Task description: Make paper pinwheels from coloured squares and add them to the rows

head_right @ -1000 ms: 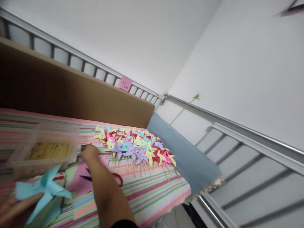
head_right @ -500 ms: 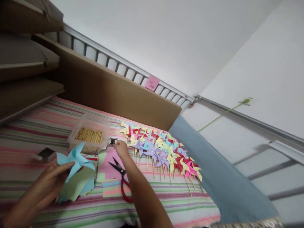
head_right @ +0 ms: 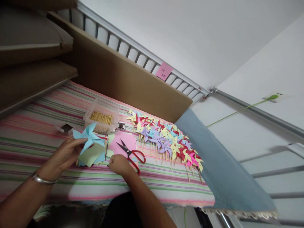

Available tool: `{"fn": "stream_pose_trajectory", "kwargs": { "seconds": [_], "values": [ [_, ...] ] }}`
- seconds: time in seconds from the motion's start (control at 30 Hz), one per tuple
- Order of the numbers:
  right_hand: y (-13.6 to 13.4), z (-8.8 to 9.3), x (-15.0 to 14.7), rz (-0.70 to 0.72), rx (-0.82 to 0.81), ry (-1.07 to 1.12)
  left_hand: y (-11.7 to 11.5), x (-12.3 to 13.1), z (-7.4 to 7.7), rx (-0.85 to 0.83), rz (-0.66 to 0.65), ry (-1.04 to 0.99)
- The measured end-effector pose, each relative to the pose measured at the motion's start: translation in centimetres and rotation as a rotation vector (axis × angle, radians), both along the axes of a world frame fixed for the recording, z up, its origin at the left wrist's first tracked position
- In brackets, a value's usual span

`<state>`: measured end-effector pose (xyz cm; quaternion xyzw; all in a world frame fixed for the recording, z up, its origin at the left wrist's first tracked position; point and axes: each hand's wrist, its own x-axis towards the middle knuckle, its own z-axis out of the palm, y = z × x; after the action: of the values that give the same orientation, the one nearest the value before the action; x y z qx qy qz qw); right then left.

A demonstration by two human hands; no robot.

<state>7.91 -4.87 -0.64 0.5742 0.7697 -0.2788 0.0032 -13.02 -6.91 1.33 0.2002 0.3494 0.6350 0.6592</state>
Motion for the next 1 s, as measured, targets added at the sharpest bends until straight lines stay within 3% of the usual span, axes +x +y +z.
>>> {"fn": "stream_pose_trajectory", "kwargs": {
  "seconds": [0.23,0.47,0.67,0.8,1.0],
  "values": [
    [-0.4,-1.9,0.5,-0.071,0.084,0.059,-0.4,-0.2,0.4,0.000,0.004,0.032],
    [-2.4,-2.8,1.1,-0.123,0.329,0.153,-0.1,0.1,0.3,-0.026,0.023,0.032],
    [-4.7,-3.7,0.1,-0.014,0.475,0.171,-0.3,0.1,0.4,-0.006,0.012,0.035],
    [-4.4,-4.8,-0.8,0.072,0.574,0.029,-0.3,0.1,-0.2,0.016,0.019,0.034],
    [-3.3,-4.8,-1.5,0.095,0.564,-0.090,-0.1,0.2,-0.5,-0.043,0.013,0.045]
  ]
}}
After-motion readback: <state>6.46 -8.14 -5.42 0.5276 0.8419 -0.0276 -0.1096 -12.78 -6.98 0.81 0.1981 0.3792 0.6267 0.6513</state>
